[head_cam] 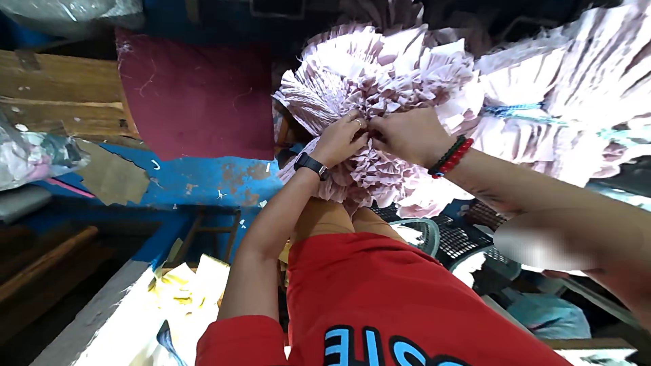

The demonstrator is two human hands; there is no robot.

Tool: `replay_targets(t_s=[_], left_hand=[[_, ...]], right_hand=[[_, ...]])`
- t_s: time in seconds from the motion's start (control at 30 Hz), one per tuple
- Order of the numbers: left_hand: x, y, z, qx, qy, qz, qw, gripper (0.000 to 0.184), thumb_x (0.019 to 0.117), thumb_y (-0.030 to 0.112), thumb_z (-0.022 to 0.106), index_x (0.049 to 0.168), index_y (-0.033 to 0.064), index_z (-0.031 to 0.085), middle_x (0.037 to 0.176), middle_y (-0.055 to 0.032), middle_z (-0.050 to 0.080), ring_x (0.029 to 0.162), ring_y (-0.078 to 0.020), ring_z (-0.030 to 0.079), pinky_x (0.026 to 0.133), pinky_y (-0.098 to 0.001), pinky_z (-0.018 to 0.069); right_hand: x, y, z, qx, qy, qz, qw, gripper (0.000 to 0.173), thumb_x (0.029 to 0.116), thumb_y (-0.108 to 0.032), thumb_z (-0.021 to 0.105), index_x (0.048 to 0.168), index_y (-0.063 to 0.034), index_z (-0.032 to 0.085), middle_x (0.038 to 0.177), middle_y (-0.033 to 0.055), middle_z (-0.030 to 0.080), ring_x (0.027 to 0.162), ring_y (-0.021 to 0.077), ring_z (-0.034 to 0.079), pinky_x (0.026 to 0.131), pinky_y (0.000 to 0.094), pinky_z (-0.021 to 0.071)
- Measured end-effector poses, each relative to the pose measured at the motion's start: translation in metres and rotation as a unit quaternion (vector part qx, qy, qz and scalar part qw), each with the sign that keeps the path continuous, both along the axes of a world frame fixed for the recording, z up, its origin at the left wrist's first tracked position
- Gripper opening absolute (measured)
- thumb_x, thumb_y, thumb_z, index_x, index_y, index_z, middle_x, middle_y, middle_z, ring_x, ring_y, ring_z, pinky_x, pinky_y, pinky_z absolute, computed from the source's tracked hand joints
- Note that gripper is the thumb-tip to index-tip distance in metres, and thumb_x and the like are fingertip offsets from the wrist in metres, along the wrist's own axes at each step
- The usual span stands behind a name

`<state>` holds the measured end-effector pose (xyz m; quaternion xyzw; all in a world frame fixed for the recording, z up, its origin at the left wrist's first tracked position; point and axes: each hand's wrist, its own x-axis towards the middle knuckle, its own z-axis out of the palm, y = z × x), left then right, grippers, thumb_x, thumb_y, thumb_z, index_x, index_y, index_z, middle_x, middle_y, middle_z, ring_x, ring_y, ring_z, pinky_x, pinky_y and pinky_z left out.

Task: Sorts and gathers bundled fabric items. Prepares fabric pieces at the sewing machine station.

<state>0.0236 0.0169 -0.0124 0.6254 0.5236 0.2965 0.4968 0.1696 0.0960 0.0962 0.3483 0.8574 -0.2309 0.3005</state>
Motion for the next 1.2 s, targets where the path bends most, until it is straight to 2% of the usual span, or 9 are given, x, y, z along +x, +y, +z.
replay_targets(t_s=[0.13,0.2,0.37,0.47,0.63,0.77,0.87,1.0,1.2], left_hand=[[-0.005,0.016,0.012,0.015,0.115,-0.108,0.987,0.026,0.0974,0.022,0.063,0.108,-0.0005,0.070,0.131,-0.0185,0.062,0.102,-0.0339,0.069,0.084,-0.0521,0.0574],[-0.004,0.021,0.019,0.021,0.181,-0.150,0.972,0.037,0.0978,0.030,0.063,0.116,-0.0016,0.067,0.137,-0.0203,0.059,0.104,-0.0361,0.068,0.086,-0.0529,0.0550],[0.004,0.014,0.020,0.025,0.249,-0.135,0.959,0.049,0.0976,0.034,0.062,0.127,-0.0053,0.063,0.140,-0.0232,0.056,0.113,-0.0366,0.065,0.093,-0.0534,0.0516],[0.009,0.006,0.014,0.006,0.239,-0.078,0.968,0.045,0.0981,0.031,0.061,0.125,-0.0048,0.064,0.138,-0.0228,0.058,0.116,-0.0352,0.065,0.095,-0.0519,0.0513],[0.008,0.003,0.005,-0.052,0.190,-0.024,0.980,0.039,0.1004,0.027,0.057,0.123,-0.0041,0.064,0.136,-0.0239,0.058,0.107,-0.0372,0.068,0.088,-0.0521,0.0553],[0.004,0.000,-0.007,-0.019,0.128,0.008,0.992,0.028,0.1002,0.022,0.056,0.114,0.0009,0.068,0.130,-0.0226,0.061,0.097,-0.0348,0.070,0.080,-0.0497,0.0586],[0.003,-0.006,-0.009,0.002,0.085,0.038,0.996,0.025,0.0994,0.018,0.056,0.109,-0.0001,0.069,0.124,-0.0226,0.063,0.096,-0.0346,0.070,0.080,-0.0491,0.0583],[0.005,-0.013,-0.011,0.008,0.037,0.071,0.997,0.020,0.0990,0.016,0.056,0.104,0.0013,0.069,0.115,-0.0191,0.065,0.095,-0.0307,0.069,0.080,-0.0476,0.0578],[0.001,-0.011,-0.015,0.122,0.065,0.052,0.989,0.016,0.0937,0.015,0.066,0.104,0.0051,0.074,0.118,-0.0157,0.069,0.103,-0.0311,0.069,0.088,-0.0484,0.0560]], right_hand=[[0.008,-0.001,-0.004,0.016,0.021,0.021,0.999,0.016,0.0959,-0.018,0.067,0.104,-0.0041,0.069,0.088,0.0226,0.070,0.077,0.0470,0.069,0.061,0.0637,0.0503],[0.011,-0.002,-0.006,0.025,0.032,0.027,0.999,0.015,0.0965,-0.018,0.065,0.101,-0.0034,0.068,0.087,0.0227,0.069,0.076,0.0470,0.069,0.060,0.0631,0.0500],[0.001,-0.004,-0.006,0.024,0.009,0.014,1.000,0.020,0.0978,-0.019,0.062,0.103,-0.0007,0.067,0.089,0.0254,0.069,0.081,0.0495,0.069,0.066,0.0656,0.0494],[0.001,-0.001,-0.010,0.016,0.019,0.040,0.999,0.021,0.0976,-0.021,0.064,0.105,-0.0022,0.067,0.089,0.0238,0.070,0.081,0.0476,0.069,0.069,0.0651,0.0497],[0.008,0.005,-0.016,-0.003,0.035,0.082,0.996,0.016,0.0958,-0.016,0.066,0.106,-0.0036,0.068,0.086,0.0210,0.069,0.082,0.0442,0.069,0.077,0.0634,0.0503],[0.019,0.011,-0.015,-0.013,0.104,-0.014,0.994,0.020,0.0986,-0.020,0.058,0.106,-0.0063,0.070,0.085,0.0209,0.071,0.078,0.0457,0.069,0.065,0.0665,0.0499],[0.020,0.012,-0.013,-0.023,0.125,-0.071,0.989,0.023,0.0994,-0.023,0.058,0.109,-0.0082,0.072,0.086,0.0204,0.071,0.079,0.0461,0.069,0.065,0.0690,0.0488],[0.014,0.011,-0.015,-0.012,0.082,-0.027,0.996,0.019,0.0978,-0.026,0.062,0.108,-0.0130,0.072,0.083,0.0203,0.071,0.077,0.0469,0.069,0.062,0.0674,0.0481],[0.006,0.001,-0.013,0.014,0.047,-0.020,0.999,0.020,0.0973,-0.023,0.062,0.106,-0.0073,0.070,0.083,0.0227,0.070,0.076,0.0491,0.068,0.062,0.0676,0.0475]])
